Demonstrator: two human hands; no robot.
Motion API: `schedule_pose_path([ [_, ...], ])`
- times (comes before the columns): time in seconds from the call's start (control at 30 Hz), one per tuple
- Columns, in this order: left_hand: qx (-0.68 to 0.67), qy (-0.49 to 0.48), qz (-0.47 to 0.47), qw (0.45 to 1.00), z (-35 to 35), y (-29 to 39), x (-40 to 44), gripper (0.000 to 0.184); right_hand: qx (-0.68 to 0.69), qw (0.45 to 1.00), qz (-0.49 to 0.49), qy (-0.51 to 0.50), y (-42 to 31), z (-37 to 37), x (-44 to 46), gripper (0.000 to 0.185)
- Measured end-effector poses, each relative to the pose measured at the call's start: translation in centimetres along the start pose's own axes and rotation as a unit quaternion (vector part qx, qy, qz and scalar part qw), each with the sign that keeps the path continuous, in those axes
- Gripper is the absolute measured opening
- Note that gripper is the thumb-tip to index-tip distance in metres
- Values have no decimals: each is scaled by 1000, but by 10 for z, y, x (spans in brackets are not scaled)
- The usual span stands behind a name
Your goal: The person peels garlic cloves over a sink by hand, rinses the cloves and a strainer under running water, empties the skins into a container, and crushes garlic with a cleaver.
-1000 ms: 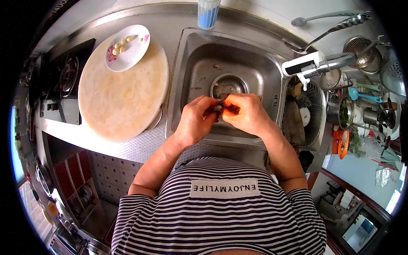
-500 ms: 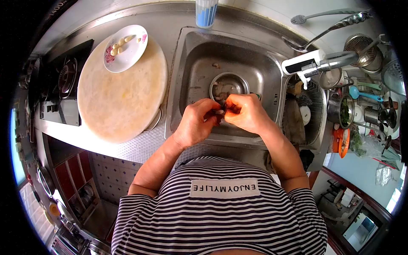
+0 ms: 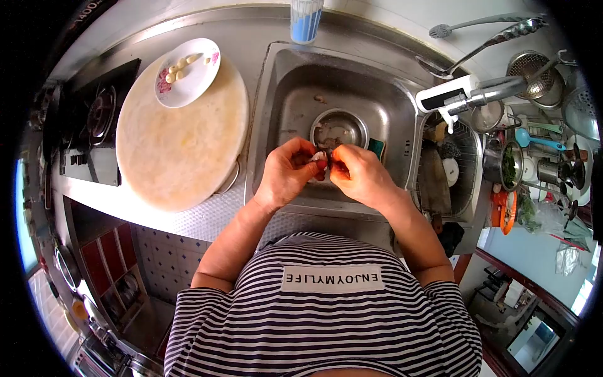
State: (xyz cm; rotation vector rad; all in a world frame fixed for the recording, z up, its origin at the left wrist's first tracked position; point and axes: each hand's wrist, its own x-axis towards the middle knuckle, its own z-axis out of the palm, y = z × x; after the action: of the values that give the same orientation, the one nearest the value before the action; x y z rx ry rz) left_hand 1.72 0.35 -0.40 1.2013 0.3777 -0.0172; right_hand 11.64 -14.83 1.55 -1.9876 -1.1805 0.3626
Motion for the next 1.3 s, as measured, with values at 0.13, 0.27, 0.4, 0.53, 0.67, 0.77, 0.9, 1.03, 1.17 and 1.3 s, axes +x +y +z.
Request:
schedule_pose_path([
  [0.13, 51, 2, -9, 999, 0, 1, -4, 17, -32, 999, -15, -7, 1, 3, -1, 15],
  [0.27, -1, -39, 2, 999, -1, 6, -9, 14, -21, 999, -7, 27, 6, -5, 4, 13],
  [0.4, -122, -46, 14, 991, -5, 9, -10, 15, 85, 983, 159, -12, 24, -16, -1, 13],
  [0.53, -109, -29, 41, 993, -8, 2, -4, 20, 107, 978, 177, -14, 11, -9, -3, 10],
  [0.67, -72, -27, 40, 996, -4, -1, -4, 22, 134, 987, 88, 16, -12, -9, 5, 9],
  [0.77, -18, 15, 16, 1000, 2, 3, -9, 23, 150, 986, 71, 32, -17, -9, 13, 12],
  [0.9, 157, 21, 82, 984, 2, 1, -12, 23, 54, 997, 43, -15, -15, -14, 14, 13],
  [1.03, 194, 14, 80, 978, 4, 9, -14, 22, 41, 997, 46, -46, -16, -17, 15, 13],
  [1.17, 185, 11, 113, 976, 5, 2, -13, 22, 49, 996, 65, -48, -14, -15, 13, 11],
  [1.3, 266, 31, 116, 956, 4, 7, -11, 26, 88, 989, 105, -60, -9, -14, 12, 10],
])
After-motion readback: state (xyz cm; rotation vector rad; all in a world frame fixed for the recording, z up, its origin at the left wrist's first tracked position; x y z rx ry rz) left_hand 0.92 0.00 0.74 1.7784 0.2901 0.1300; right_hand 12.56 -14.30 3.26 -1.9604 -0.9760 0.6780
